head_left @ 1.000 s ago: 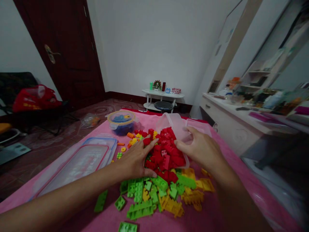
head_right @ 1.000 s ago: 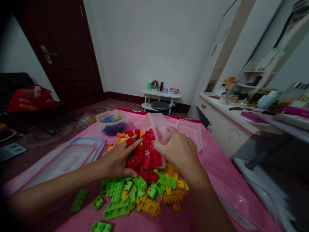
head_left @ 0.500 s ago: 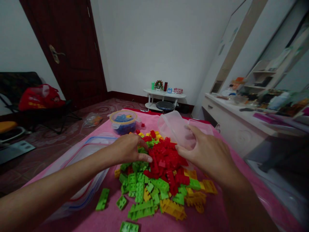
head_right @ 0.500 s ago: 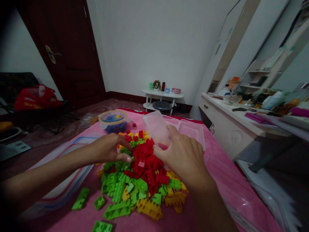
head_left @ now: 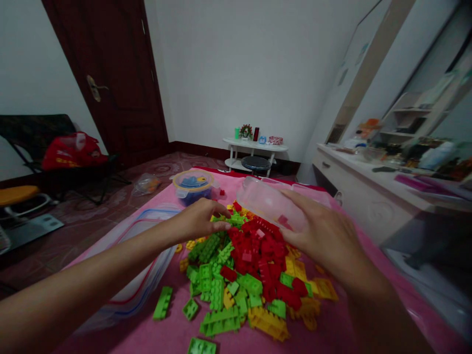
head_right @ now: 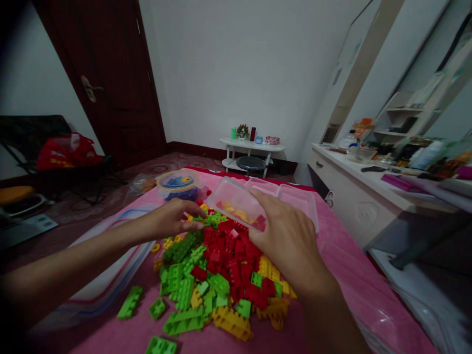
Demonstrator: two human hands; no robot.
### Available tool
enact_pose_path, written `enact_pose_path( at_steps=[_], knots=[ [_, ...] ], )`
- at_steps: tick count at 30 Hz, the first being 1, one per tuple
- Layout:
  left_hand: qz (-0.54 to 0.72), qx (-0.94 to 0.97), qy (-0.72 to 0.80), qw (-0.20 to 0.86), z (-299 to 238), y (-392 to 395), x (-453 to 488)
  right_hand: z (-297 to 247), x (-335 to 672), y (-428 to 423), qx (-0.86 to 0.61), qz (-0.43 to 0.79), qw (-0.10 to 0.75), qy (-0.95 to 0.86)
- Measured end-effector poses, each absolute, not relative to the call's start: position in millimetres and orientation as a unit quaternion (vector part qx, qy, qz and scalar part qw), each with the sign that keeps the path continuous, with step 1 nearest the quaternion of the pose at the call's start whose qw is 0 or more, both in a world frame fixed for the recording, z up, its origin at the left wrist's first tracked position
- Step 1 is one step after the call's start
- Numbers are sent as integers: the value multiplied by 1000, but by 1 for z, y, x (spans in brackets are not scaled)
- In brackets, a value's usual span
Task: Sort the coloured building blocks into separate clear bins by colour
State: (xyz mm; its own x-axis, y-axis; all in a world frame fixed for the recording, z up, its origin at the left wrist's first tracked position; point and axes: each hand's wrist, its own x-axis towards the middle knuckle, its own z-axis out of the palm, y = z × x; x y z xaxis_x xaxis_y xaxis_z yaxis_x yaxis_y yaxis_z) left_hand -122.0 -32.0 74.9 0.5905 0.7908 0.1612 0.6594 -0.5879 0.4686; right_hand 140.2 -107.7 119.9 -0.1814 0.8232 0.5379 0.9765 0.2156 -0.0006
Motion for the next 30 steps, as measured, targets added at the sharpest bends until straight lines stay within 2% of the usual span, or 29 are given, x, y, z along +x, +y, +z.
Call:
enact_pose_path(
  at_steps=[4,7,9,12,15,17,20,23,27,30],
  knots=[
    [235,862,410,182,75,-36,-120,126,140,-110,-550,-177,297,-761],
    [267,855,396,202,78,-42,-116,128,138,-112,-538,-143,393,-732],
    [294,839,395,233,81,-48,-110,128,134,-112,-524,-70,474,-704],
    [344,800,384,308,88,-58,-100,129,128,-115,-468,131,547,-682],
    [372,755,384,380,96,-68,-91,131,121,-118,-429,308,540,-655],
    [376,720,412,413,99,-70,-88,130,118,-119,-438,365,509,-644],
    [414,655,444,450,99,-61,-89,127,118,-116,-464,382,471,-645],
    [482,590,446,469,100,-34,-93,122,121,-110,-481,355,491,-633],
    [565,545,486,384,109,25,-89,120,121,-105,-477,353,523,-612],
    [567,555,529,300,114,68,-77,121,118,-107,-467,364,519,-616]
  ],
)
